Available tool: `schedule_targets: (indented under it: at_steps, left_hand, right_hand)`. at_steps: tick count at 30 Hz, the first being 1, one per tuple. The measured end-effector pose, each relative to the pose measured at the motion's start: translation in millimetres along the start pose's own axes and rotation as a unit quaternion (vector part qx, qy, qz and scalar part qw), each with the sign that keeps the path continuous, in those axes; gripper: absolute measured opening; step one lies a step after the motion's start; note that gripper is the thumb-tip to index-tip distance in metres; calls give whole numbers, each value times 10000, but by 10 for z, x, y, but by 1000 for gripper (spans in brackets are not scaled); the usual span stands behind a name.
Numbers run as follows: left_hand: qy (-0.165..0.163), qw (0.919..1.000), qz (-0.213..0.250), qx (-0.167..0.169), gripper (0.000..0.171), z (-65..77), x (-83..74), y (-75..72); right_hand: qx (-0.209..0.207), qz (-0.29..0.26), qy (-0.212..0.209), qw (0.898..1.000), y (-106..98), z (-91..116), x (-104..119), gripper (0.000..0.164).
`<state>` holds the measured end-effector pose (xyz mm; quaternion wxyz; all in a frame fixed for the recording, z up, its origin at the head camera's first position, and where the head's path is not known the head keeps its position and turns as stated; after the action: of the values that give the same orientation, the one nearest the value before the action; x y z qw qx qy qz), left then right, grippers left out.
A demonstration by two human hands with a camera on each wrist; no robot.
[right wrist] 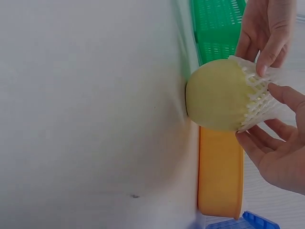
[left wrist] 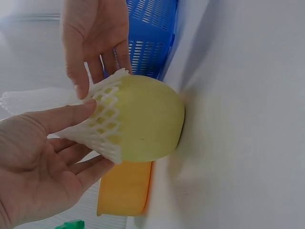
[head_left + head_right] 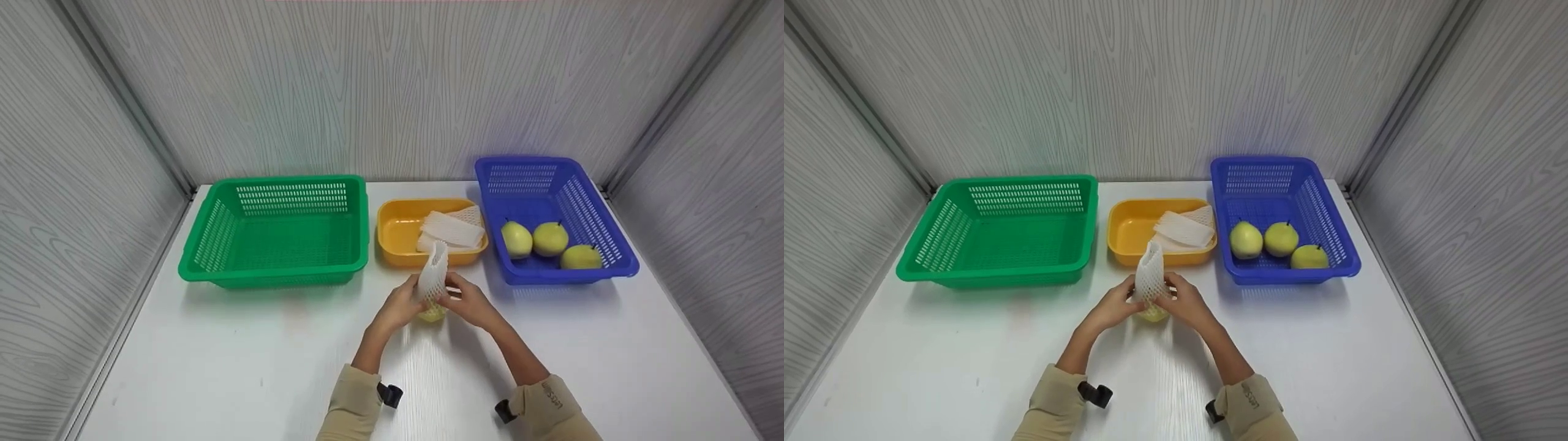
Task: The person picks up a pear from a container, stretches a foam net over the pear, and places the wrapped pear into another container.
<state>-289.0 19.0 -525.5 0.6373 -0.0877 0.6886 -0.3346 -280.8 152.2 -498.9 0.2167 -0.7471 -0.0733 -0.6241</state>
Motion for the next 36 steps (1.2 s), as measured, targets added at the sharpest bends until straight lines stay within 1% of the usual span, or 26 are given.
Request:
schedule_targets:
  at_steps: [3,8,13,18,25,26,28,32,33,36]
  left_hand:
    - [83,10000,24,-17,58,-13,11,14]
    - [166,9997,146,76,60,-16,55,34]
    - [15,9994,154,313,64,-12,133,49]
    - [-79,9986,6,530,68,-19,207,72]
    - [-334,9964,113,767,72,-39,294,121]
    - [-319,9966,71,762,72,-42,308,129]
    - [-299,9968,47,747,71,-41,325,142]
    - [-156,9974,-22,701,69,-46,331,143]
    - [-118,9975,-38,692,69,-46,325,136]
    - [8,9976,-89,683,72,-40,311,113]
  right_hand:
    - [104,107,51,9999,-24,0,-118,45]
    - [284,168,532,9980,-85,-3,-400,55]
    - [493,199,720,9960,-99,5,-475,61]
    - [642,276,731,9949,-81,4,-489,64]
    - [742,285,842,9933,-47,16,-521,71]
    - [736,323,871,9929,-44,21,-524,71]
    - [789,356,950,9917,-19,45,-435,73]
    - [894,401,1112,9890,19,85,-242,73]
    - [922,379,1118,9887,26,90,-191,73]
    - [898,363,1024,9900,21,85,-164,74]
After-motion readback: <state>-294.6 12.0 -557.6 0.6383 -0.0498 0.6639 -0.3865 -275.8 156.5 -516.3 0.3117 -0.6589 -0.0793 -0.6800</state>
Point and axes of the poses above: each hand's wrist, its own z-axis away from the middle knuckle, its own y-axis out of the palm, x = y × z, the point moved 6 cm from there along -z, towards the middle knuckle, and after that the axes turned 9 degrees about -z, right-handed, at the moved point
